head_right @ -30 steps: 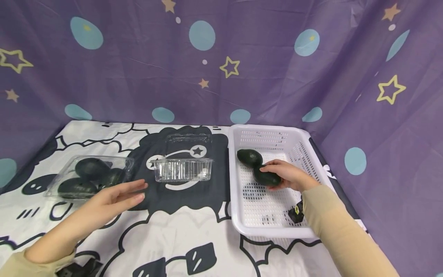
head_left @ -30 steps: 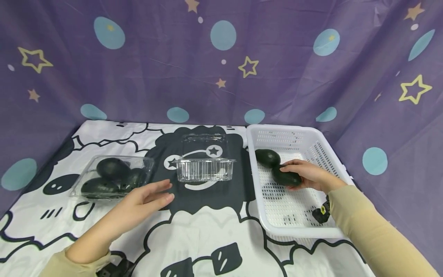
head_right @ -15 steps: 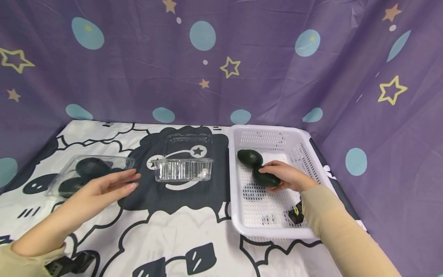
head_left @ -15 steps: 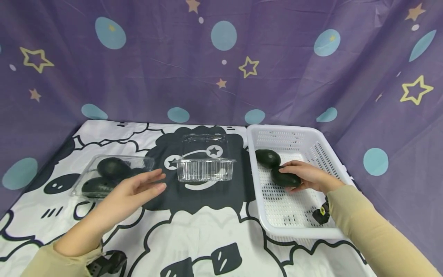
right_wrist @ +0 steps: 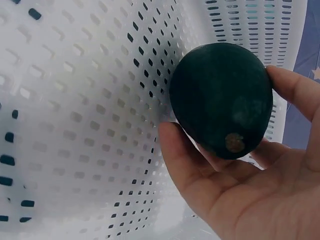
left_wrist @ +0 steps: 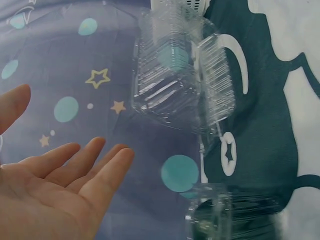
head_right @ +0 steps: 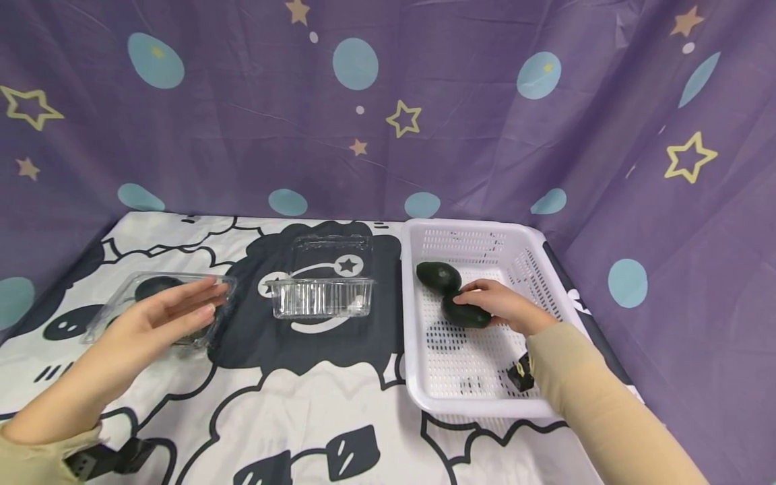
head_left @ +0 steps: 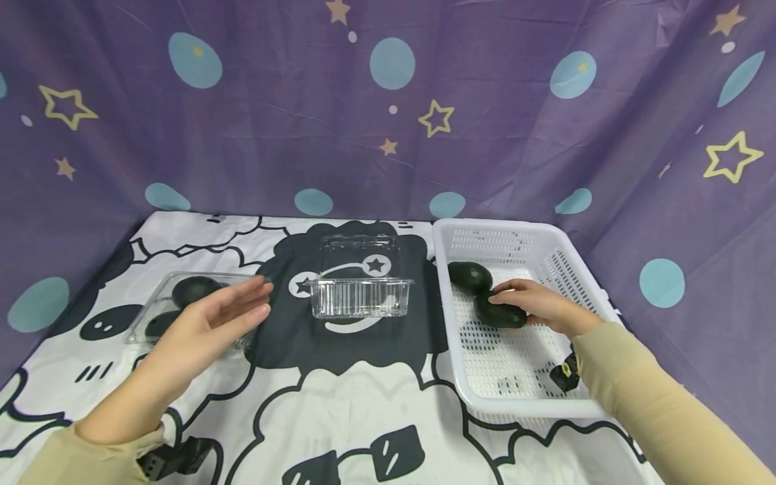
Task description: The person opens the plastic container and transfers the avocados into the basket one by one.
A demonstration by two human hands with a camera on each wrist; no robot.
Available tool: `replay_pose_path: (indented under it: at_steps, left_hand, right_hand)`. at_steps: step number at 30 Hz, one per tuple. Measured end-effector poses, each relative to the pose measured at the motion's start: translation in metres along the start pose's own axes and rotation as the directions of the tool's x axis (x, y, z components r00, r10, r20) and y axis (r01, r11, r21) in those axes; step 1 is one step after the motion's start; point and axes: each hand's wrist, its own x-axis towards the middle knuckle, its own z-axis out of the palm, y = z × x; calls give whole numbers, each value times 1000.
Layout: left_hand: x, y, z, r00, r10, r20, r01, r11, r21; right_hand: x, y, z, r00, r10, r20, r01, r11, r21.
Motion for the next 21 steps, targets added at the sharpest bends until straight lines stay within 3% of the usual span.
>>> replay_pose_path:
  at_steps: [14,21]
  left_hand:
    - [3,-18,-7,997,-29,-69,27,999,-27]
    - [2,-21,-9,995,-22,-94,15,998,-67]
  right_hand:
    - [-3,-7,0,999,-50,17,52,987,-155]
    - [-7,-21,0,980,-192,-53,175,957,-230]
